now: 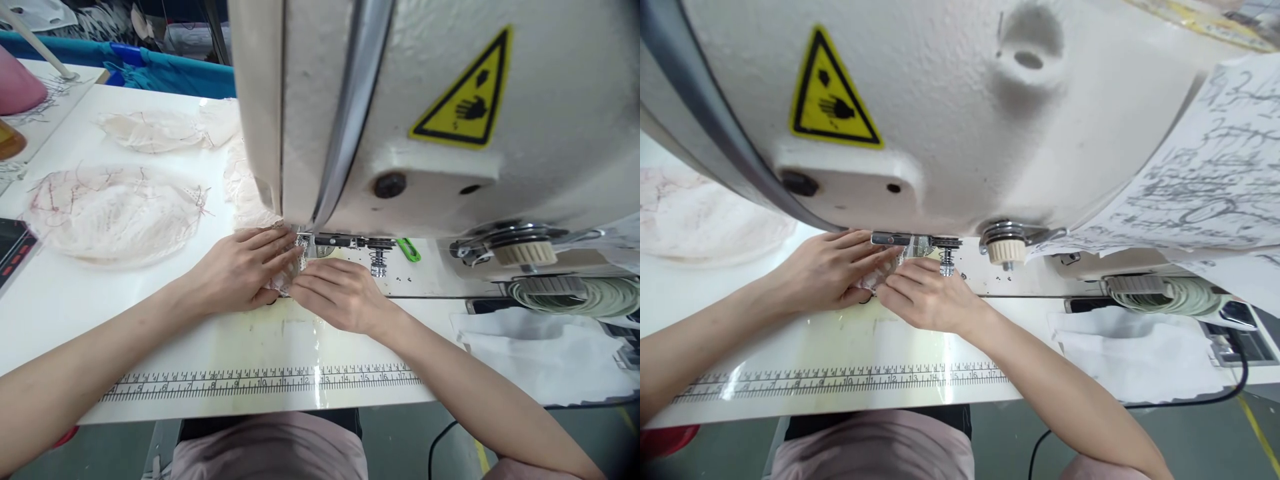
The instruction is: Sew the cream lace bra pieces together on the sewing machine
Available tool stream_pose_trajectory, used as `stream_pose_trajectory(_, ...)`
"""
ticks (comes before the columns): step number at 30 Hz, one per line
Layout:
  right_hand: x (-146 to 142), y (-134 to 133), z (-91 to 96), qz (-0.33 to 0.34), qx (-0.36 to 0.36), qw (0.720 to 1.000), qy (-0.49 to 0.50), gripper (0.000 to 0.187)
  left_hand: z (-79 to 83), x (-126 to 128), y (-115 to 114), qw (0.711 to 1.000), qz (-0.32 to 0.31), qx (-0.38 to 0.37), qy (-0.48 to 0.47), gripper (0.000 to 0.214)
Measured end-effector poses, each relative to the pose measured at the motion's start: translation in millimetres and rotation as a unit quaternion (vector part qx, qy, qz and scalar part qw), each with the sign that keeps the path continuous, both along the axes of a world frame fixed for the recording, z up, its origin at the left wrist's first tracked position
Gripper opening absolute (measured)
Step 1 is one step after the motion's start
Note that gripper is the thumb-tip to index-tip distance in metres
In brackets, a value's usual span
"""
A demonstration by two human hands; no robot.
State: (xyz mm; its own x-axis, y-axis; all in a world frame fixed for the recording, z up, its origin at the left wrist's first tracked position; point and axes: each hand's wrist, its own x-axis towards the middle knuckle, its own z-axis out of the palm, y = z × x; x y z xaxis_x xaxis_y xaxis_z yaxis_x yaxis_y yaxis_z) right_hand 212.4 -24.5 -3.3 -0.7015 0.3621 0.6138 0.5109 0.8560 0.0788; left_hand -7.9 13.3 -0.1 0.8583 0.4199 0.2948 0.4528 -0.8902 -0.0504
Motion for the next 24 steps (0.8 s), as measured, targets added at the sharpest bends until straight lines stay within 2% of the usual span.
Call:
stream_pose_trajectory(8, 6, 1, -1.2, -0.014, -0.003, 1.000, -0.018, 0.011, 4.5, 2, -1, 0.999, 0.005, 0.019, 0.029, 0.050)
stream_pose_trajectory(18, 15, -3, -8.9, -0.063, -0.079, 0.994, -0.051, 0.018, 4.8, 2, -3, 0.999, 0.017, 0.027, 0.043, 0.051)
stream_pose_trajectory(24, 19, 2, -7.2, -0.068, -0.096, 0.992, -0.056, 0.022, 3.9, 2, -2, 0.998, 0.016, 0.033, 0.045, 0.051)
